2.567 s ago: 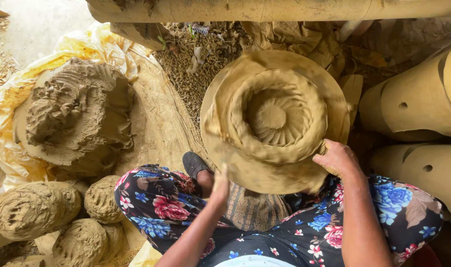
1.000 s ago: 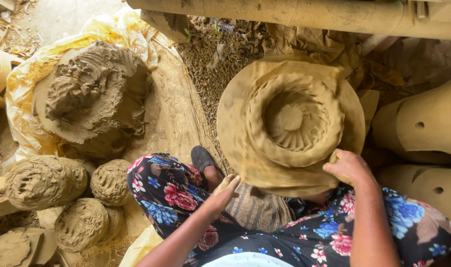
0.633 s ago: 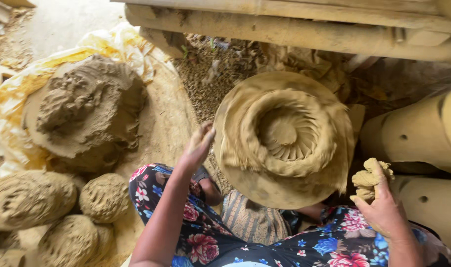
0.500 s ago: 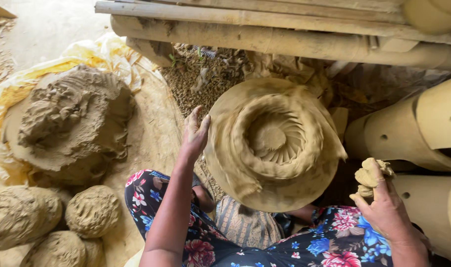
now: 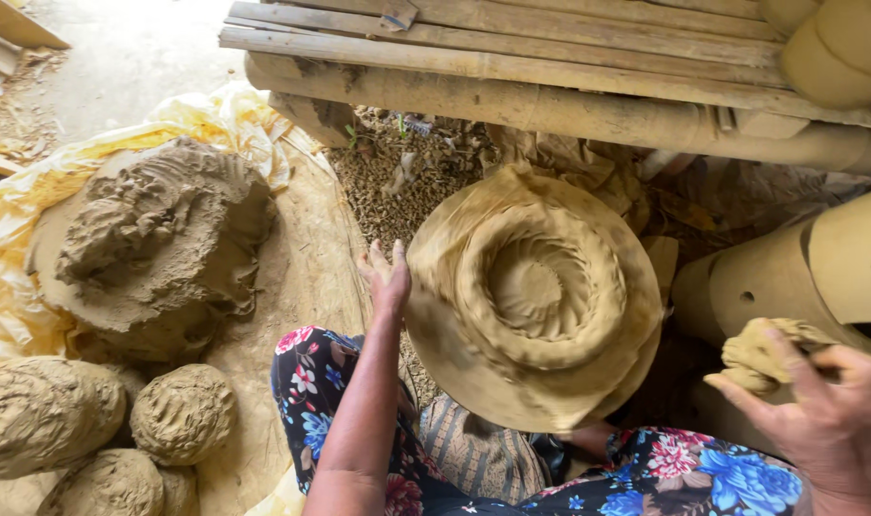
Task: The person places a cloth on a circular board and uses their hands to shape a large mound of clay into a hollowed-out form with decorative ridges.
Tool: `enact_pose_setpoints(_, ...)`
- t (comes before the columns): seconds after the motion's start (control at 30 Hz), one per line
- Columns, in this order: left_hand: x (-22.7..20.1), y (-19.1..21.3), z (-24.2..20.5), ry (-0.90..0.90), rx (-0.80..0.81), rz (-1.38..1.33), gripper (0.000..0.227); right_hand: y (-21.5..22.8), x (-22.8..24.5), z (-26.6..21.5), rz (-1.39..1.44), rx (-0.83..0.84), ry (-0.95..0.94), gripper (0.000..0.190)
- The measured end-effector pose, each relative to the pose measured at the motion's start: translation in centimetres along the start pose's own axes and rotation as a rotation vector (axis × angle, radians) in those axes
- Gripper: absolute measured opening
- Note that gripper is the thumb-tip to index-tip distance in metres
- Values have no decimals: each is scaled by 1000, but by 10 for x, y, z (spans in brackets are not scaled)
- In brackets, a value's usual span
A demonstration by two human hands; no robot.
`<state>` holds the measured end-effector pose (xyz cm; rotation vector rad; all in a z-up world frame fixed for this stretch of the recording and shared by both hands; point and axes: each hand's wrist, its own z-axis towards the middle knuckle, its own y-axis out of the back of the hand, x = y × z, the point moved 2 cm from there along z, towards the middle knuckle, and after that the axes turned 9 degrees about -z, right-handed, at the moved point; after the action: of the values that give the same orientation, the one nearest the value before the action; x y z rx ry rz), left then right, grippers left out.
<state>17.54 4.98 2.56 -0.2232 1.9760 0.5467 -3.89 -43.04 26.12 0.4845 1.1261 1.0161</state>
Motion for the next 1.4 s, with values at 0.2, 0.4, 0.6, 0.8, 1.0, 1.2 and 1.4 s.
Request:
enact_pose_setpoints(0.2, 11, -10, 0, 107, 52, -21, 85, -47, 23, 25, 1543, -91, -486, 72)
enact_pose_setpoints(0.4, 34, -22, 31, -12, 76, -25, 86, -55, 110, 40, 2698, 146, -808, 95)
enact_pose_setpoints(0.6, 33, -17, 32, 7, 85, -103, 84, -116, 139, 19, 2890, 230, -817, 82)
enact_pose_setpoints(0.8, 39, -29, 31, 91, 172, -209, 91, -152, 141, 2, 2492, 228, -831, 51)
enact_pose_setpoints(1.0, 25, -30, 10, 458, 627, -613, 94, -112, 136, 16, 2347, 430, -655, 75)
enact_pose_setpoints(1.2, 41, -27, 17, 290, 422, -308, 87, -7, 120, 92, 1931, 274, -275, 117)
enact_pose_setpoints(1.4, 68, -28, 16, 232, 299, -307, 79, 0, 126, 117, 1349, -447, -146, 99)
